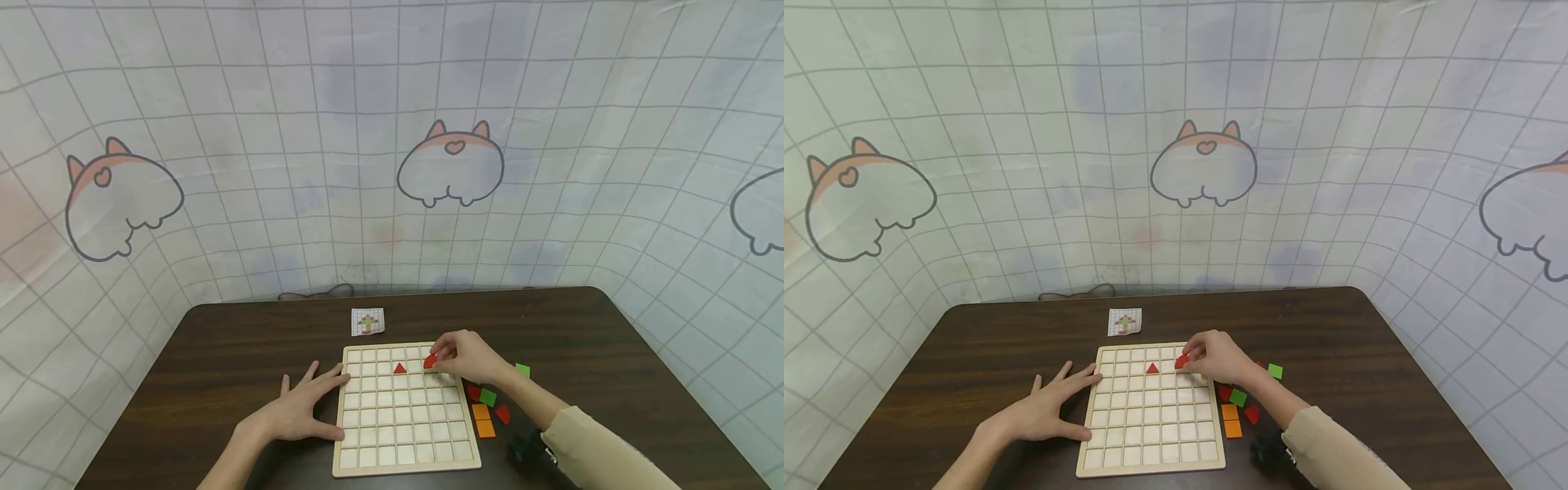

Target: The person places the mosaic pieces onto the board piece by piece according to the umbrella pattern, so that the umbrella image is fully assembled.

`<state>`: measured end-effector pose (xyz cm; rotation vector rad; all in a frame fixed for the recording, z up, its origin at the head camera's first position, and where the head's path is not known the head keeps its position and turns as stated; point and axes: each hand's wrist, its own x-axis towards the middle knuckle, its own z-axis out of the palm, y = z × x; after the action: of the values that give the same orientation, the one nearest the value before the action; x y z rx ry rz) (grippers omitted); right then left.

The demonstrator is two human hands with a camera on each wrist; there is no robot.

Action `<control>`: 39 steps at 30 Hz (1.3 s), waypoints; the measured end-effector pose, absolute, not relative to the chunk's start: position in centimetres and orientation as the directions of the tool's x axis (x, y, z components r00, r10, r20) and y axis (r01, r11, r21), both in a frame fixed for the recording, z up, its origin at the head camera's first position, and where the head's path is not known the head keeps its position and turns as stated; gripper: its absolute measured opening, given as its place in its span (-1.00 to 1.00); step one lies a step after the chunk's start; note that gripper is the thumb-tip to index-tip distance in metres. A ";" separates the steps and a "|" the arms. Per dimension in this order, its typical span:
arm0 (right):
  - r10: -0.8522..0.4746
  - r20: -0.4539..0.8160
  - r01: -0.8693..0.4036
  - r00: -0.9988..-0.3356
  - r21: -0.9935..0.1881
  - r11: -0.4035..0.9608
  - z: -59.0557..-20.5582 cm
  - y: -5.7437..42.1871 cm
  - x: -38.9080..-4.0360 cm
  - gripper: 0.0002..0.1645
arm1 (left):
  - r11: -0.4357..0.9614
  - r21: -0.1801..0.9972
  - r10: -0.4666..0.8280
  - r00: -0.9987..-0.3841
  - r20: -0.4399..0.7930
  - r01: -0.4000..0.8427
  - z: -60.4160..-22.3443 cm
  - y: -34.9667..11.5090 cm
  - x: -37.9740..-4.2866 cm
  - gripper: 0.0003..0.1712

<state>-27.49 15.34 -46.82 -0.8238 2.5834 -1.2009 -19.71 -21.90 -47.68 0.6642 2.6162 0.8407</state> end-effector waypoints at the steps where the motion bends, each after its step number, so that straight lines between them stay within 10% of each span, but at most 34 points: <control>1: -0.554 0.073 -0.412 -0.829 -0.749 0.519 -46.8 15.2 -27.4 -0.74 | 0.720 0.609 0.516 -0.844 -0.149 0.333 -47.7 -21.9 -19.7 0.09; 39: -0.632 0.050 -0.460 -0.773 -0.729 0.506 -47.1 8.0 -26.2 -0.84 | 0.722 0.618 0.507 -0.846 -0.167 0.311 -47.8 -21.7 -20.1 0.07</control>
<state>-26.21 7.98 -47.05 -0.9316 2.5259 -1.1224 -20.05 -21.69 -47.85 0.6380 2.6028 0.8492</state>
